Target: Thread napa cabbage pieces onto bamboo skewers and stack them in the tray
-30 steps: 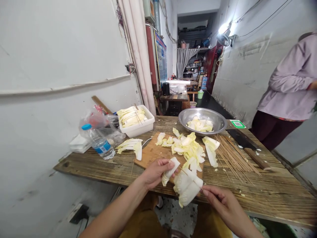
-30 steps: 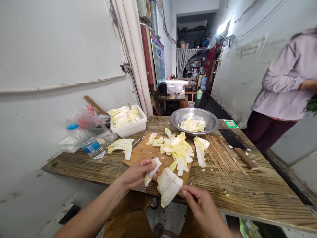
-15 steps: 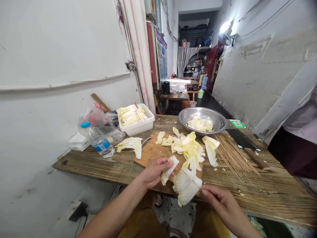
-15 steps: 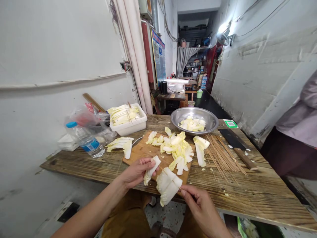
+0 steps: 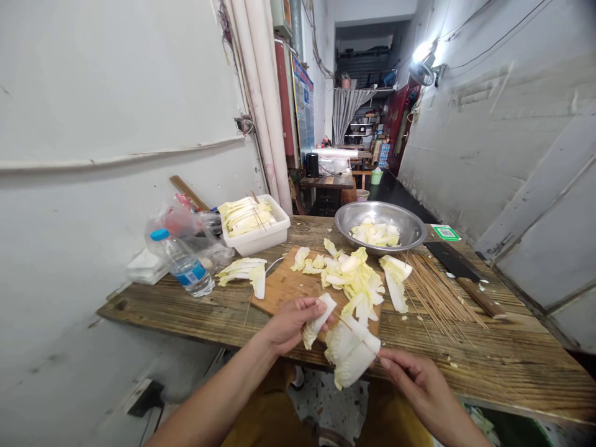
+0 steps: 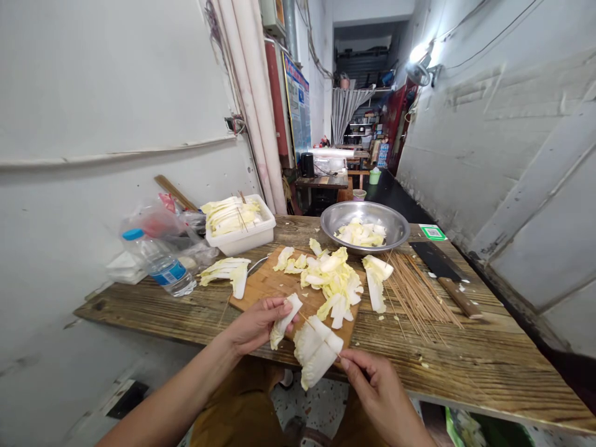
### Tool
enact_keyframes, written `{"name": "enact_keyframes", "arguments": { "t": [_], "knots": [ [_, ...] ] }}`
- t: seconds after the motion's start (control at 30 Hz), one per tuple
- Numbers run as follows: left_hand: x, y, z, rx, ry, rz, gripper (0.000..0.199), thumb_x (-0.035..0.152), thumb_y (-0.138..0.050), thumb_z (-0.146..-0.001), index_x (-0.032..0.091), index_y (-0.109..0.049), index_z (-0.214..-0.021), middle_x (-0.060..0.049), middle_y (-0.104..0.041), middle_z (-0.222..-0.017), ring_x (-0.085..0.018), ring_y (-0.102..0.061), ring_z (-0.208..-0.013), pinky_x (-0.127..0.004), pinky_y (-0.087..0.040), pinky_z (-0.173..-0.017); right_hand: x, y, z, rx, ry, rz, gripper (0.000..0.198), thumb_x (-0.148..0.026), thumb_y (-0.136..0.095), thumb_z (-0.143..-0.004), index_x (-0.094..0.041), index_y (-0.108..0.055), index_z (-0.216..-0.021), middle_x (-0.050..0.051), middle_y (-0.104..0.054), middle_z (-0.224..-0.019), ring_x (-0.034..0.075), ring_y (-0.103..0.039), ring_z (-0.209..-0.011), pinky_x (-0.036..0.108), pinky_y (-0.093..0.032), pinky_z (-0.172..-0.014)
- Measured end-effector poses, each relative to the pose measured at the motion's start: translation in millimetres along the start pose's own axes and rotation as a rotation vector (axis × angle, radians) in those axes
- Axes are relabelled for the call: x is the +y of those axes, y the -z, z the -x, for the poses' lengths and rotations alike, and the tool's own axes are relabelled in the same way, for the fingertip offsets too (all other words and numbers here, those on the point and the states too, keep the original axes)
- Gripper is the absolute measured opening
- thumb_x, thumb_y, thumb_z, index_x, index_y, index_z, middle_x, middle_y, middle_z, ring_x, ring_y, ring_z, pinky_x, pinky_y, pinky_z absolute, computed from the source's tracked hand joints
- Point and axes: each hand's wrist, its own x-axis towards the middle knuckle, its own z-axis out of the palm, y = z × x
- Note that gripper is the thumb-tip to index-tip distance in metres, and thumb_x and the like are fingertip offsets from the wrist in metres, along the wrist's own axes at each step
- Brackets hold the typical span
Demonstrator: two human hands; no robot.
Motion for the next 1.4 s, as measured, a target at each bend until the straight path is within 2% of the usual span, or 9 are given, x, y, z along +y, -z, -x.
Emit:
{"name": "enact_keyframes", "arguments": {
  "t": [0.83, 1.03, 1.2, 1.4],
  "knots": [
    [-1, -5, -1, -0.040, -0.004, -0.053, 0.031, 0.036, -0.078, -0.062, 0.009, -0.065, -0.070, -0.004, -0.064, -0.067, -0.008, -0.054, -0.054, -0.019, -0.041, -0.056, -4, 1, 1, -0.031, -0.003, -0.026, 0.033, -0.042, -0.050, -0.088, -0.023, -0.067, -0.109, 0.005, -0.071, -0.102, 0.022, -0.064, -0.092, 0.033, -0.049, -0.085],
    [0, -10, 0, 0.013, -0.058, -0.131, 0.033, 0.040, -0.076, -0.063, 0.009, -0.067, -0.070, -0.004, -0.064, -0.065, -0.008, -0.054, -0.056, -0.020, -0.040, -0.059, -6, 1, 1, 0.011, 0.010, 0.024, 0.034, -0.043, -0.049, -0.088, -0.023, -0.068, -0.107, 0.005, -0.071, -0.100, 0.022, -0.064, -0.090, 0.032, -0.049, -0.083],
    [0, -11, -1, 0.029, -0.046, -0.146, 0.035, 0.041, -0.078, -0.059, 0.009, -0.069, -0.070, -0.005, -0.065, -0.064, -0.009, -0.054, -0.055, -0.020, -0.041, -0.058, -4, 2, 2, 0.015, 0.008, 0.056, 0.035, -0.044, -0.048, -0.088, -0.022, -0.068, -0.107, 0.005, -0.071, -0.101, 0.022, -0.064, -0.092, 0.029, -0.049, -0.083],
    [-1, -10, -2, -0.022, -0.016, -0.131, 0.039, 0.041, -0.079, -0.058, 0.009, -0.071, -0.079, -0.008, -0.070, -0.073, -0.013, -0.060, -0.061, -0.022, -0.045, -0.061, -7, 2, 1, 0.024, -0.002, 0.060, 0.036, -0.047, -0.048, -0.087, -0.023, -0.070, -0.103, 0.004, -0.072, -0.091, 0.020, -0.065, -0.082, 0.029, -0.050, -0.079]
  ]
}}
